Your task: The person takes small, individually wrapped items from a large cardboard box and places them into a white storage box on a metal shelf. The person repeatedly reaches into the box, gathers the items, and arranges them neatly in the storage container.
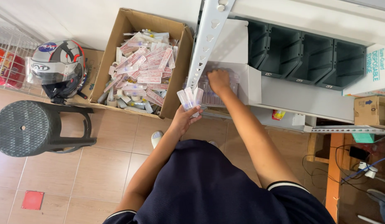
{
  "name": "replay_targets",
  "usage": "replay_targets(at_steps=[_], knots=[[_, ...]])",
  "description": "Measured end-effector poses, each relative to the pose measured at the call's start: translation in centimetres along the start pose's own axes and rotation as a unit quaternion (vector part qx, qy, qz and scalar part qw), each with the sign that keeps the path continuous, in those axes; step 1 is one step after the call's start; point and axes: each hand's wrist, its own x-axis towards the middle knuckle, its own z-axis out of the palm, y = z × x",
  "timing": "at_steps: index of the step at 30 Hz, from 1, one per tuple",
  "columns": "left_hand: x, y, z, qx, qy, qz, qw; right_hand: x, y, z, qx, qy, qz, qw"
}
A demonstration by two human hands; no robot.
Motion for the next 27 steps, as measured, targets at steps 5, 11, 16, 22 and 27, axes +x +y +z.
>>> replay_targets(at_steps=[5,11,16,22,27], knots=[[-0.4,0.1,0.2,0.000,-0.006,-0.009,1.000,-0.3,-0.1,-3.3,0.096,0.027,0.052,0.994],[-0.8,0.2,-0.4,-0.006,-0.005,-0.002,1.000,0.9,2.6,-4.5,0.333,0.023,0.158,0.929],[-0.5,0.1,-1.1,-0.008,-0.004,0.003,1.000,0.6,2.1,-5.3,0.119,-0.021,0.056,0.991],[-0.7,0.4,-0.8,-0.010,-0.005,0.000,1.000,0.5,0.8,-0.1,-0.026,-0.060,0.004,0.998],[-1.1,0.8,-0.6,-0.012,-0.001,-0.001,1.000,-0.7,0.1,-0.8,0.047,0.000,0.013,0.999]])
